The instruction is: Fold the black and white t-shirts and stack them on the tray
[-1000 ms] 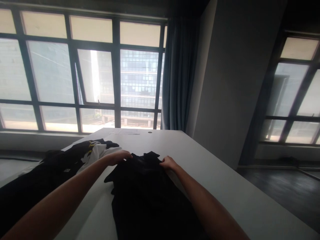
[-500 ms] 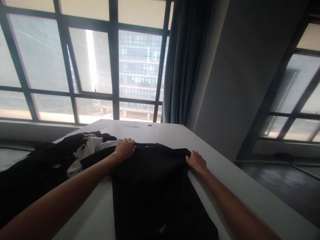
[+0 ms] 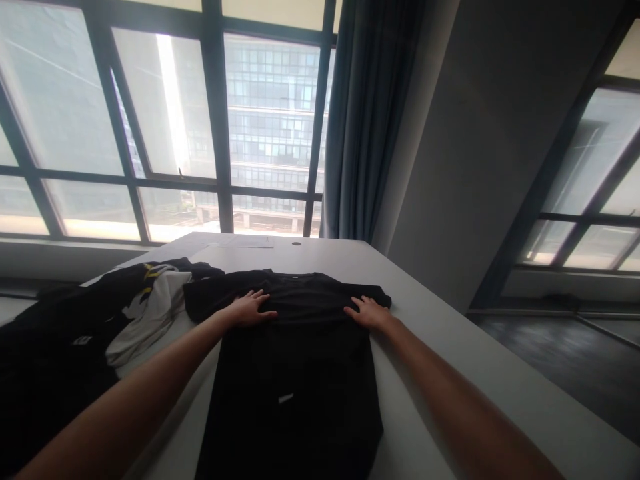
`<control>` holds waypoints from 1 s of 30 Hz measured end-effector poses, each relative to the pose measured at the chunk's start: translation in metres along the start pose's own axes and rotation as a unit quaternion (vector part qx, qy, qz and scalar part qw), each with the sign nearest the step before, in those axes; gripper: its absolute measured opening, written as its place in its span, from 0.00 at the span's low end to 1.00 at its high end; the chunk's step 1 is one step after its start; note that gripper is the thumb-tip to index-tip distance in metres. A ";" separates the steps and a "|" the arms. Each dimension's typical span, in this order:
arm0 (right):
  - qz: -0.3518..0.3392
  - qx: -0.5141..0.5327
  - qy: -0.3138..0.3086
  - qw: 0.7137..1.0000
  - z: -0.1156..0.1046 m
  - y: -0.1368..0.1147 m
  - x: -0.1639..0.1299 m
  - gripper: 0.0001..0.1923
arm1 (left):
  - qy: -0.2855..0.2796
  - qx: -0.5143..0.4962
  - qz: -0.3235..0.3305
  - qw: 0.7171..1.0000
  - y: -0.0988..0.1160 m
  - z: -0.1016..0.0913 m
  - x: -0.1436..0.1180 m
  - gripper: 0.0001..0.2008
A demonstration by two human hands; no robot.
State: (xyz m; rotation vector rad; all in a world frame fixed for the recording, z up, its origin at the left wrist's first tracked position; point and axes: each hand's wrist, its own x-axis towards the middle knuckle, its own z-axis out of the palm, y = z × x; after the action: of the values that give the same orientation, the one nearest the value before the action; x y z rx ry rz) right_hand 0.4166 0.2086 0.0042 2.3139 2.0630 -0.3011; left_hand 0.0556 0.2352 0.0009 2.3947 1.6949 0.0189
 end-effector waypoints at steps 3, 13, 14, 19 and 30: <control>-0.013 0.011 0.026 1.000 0.003 0.007 0.020 0.36 | 0.049 -0.017 0.027 0.998 -0.022 0.004 0.018 0.41; -0.208 -0.052 0.165 0.963 -0.003 -0.043 -0.036 0.20 | 0.156 0.093 0.012 0.983 -0.027 -0.013 -0.019 0.19; -0.216 -0.035 0.136 0.966 -0.002 -0.051 -0.047 0.20 | 0.139 0.093 0.001 0.986 -0.020 -0.014 -0.029 0.20; -0.206 0.008 0.021 0.978 0.005 -0.062 -0.082 0.31 | -0.001 0.040 -0.064 0.997 0.003 -0.014 -0.064 0.48; -0.124 0.029 -0.080 0.989 -0.004 -0.012 -0.024 0.46 | 0.003 -0.026 -0.049 0.998 -0.027 -0.001 -0.010 0.51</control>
State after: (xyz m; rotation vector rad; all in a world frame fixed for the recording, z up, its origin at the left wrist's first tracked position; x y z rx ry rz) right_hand 0.4025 0.1876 0.0130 1.9840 2.2869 -0.5412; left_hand 0.0272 0.2342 -0.0017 2.2726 1.7902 0.0538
